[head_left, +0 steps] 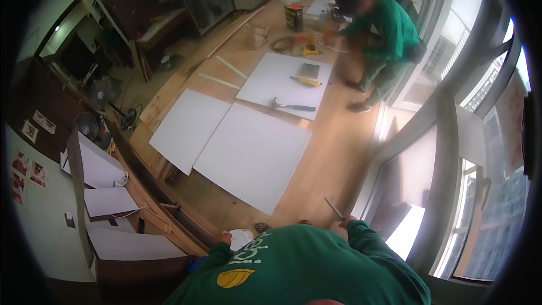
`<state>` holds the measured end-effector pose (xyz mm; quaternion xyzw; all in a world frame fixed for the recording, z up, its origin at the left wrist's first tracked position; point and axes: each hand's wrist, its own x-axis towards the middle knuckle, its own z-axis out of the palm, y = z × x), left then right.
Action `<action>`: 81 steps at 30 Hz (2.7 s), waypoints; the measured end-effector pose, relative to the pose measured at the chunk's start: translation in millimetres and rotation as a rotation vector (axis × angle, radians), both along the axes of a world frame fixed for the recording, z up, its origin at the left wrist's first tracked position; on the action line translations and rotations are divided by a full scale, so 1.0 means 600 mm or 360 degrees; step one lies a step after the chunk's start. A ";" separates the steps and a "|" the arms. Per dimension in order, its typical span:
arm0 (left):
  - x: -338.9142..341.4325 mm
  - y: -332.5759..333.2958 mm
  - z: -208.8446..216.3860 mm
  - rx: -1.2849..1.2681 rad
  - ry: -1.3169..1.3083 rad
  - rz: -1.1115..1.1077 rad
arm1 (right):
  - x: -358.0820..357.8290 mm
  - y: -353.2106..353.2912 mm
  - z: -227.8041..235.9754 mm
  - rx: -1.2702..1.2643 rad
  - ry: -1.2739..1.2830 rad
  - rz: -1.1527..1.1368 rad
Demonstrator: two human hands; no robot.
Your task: The person cleans the edges of white panels with a tool, sands the edges with a sanding block, and then stacks the panels on a table.
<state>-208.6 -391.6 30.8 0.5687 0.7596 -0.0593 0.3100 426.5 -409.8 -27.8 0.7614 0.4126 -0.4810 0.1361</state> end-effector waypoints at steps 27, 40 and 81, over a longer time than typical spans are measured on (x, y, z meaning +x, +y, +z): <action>0.140 0.193 0.066 0.1073 -0.0610 0.0266 | 0.001 -0.008 0.037 0.0153 -0.0246 -0.0363; 0.305 0.571 0.006 0.1276 -0.0427 -0.0287 | -0.051 -0.024 0.018 0.0699 0.0126 -0.0506; 0.379 0.682 -0.067 0.1201 0.0078 -0.0695 | -0.306 0.437 0.031 0.0645 0.1242 -0.1958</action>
